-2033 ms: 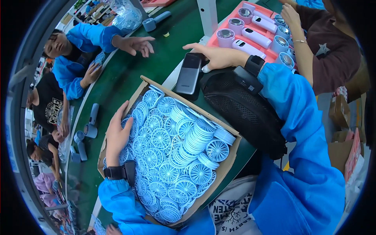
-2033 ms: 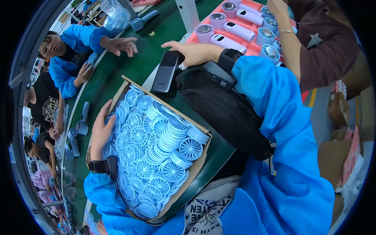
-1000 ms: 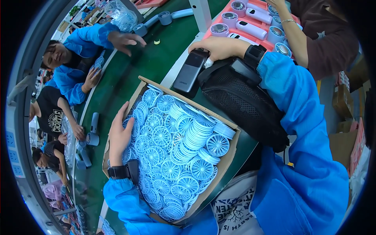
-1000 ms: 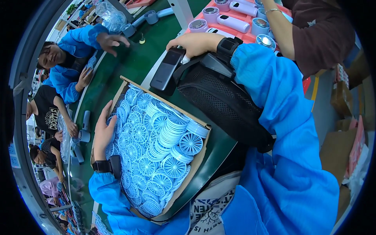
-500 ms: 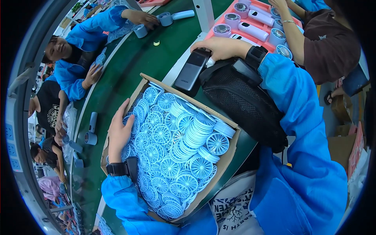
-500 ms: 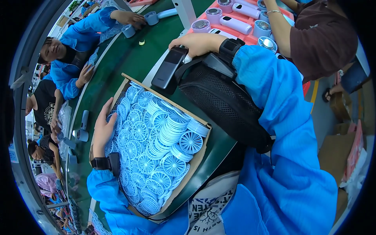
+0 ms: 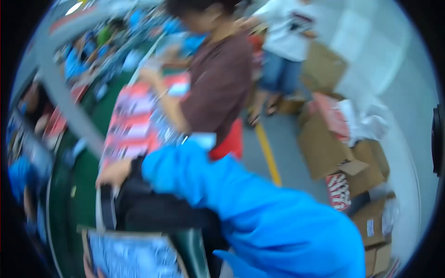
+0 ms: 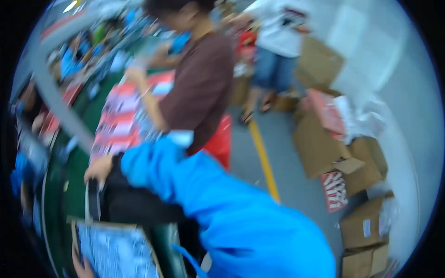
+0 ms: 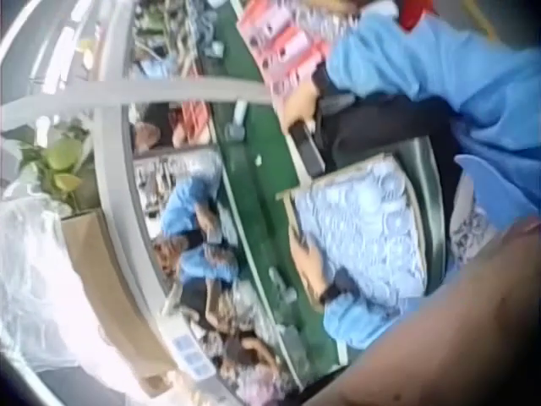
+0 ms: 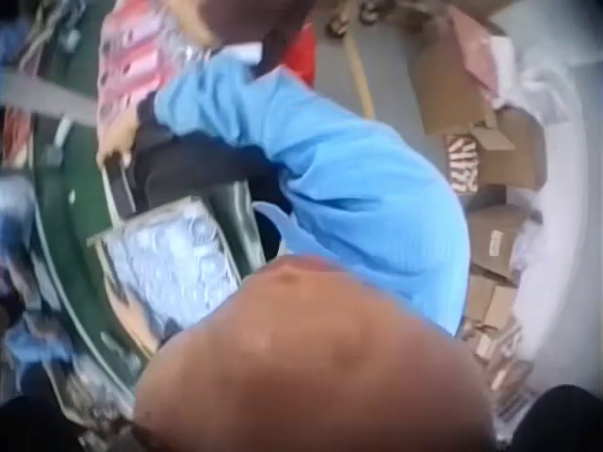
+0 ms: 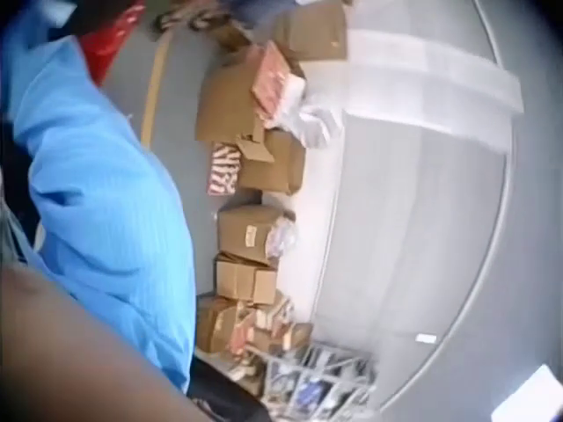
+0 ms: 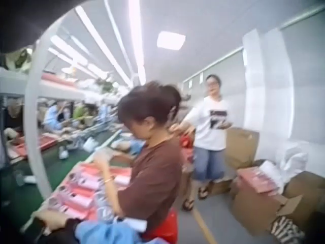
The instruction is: The person picks up a handheld fan and a fan cover, snaps the cover onto the fan by hand, and sets the assembled fan aside. They then pick up a power bank, turn it over, and set it back down.
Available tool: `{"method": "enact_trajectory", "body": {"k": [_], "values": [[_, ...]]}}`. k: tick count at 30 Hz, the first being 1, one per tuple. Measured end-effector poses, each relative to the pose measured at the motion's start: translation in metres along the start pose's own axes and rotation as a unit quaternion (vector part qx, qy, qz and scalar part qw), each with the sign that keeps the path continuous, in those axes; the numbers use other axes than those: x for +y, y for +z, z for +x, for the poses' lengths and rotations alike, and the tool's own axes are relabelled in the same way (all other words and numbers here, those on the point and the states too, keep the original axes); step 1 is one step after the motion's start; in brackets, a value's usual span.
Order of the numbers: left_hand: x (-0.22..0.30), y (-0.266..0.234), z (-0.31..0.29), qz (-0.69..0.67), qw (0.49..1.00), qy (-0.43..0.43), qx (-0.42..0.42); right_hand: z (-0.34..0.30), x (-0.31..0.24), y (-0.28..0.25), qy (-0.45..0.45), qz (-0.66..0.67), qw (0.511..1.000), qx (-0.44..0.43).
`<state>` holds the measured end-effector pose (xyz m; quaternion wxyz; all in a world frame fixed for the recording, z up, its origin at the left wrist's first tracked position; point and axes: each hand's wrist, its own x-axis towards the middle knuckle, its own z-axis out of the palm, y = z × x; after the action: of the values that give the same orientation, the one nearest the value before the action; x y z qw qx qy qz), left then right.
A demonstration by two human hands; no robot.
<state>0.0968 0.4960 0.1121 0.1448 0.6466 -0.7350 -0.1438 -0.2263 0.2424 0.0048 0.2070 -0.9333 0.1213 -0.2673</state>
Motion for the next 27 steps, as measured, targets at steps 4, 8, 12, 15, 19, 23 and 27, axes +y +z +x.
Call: {"method": "enact_trajectory", "body": {"k": [4, 8, 12, 15, 19, 23, 27], "values": [[0.000, 0.017, 0.012, 0.030, 0.999, 0.038, 0.025, -0.011, -0.033, -0.021, 0.164, -0.056, 0.982, -0.075], [-0.001, 0.019, 0.015, 0.032, 0.999, 0.037, 0.018, -0.023, -0.052, -0.036, 0.190, -0.039, 0.978, -0.075], [-0.037, 0.038, 0.034, 0.009, 0.998, 0.051, 0.044, -0.019, -0.043, -0.031, 0.167, -0.036, 0.982, -0.081], [-0.087, 0.058, 0.028, -0.002, 0.996, 0.056, 0.063, -0.020, -0.017, -0.019, 0.121, -0.011, 0.990, -0.075], [-0.032, 0.040, 0.015, -0.045, 0.992, 0.071, 0.095, -0.021, -0.021, -0.029, 0.092, 0.005, 0.993, -0.079], [-0.021, 0.038, 0.022, -0.007, 0.998, 0.002, 0.061, -0.025, -0.034, -0.045, 0.200, 0.030, 0.973, -0.114], [-0.021, 0.037, 0.013, 0.000, 0.996, 0.005, 0.094, -0.020, -0.046, -0.042, 0.219, 0.062, 0.967, -0.116]]}}
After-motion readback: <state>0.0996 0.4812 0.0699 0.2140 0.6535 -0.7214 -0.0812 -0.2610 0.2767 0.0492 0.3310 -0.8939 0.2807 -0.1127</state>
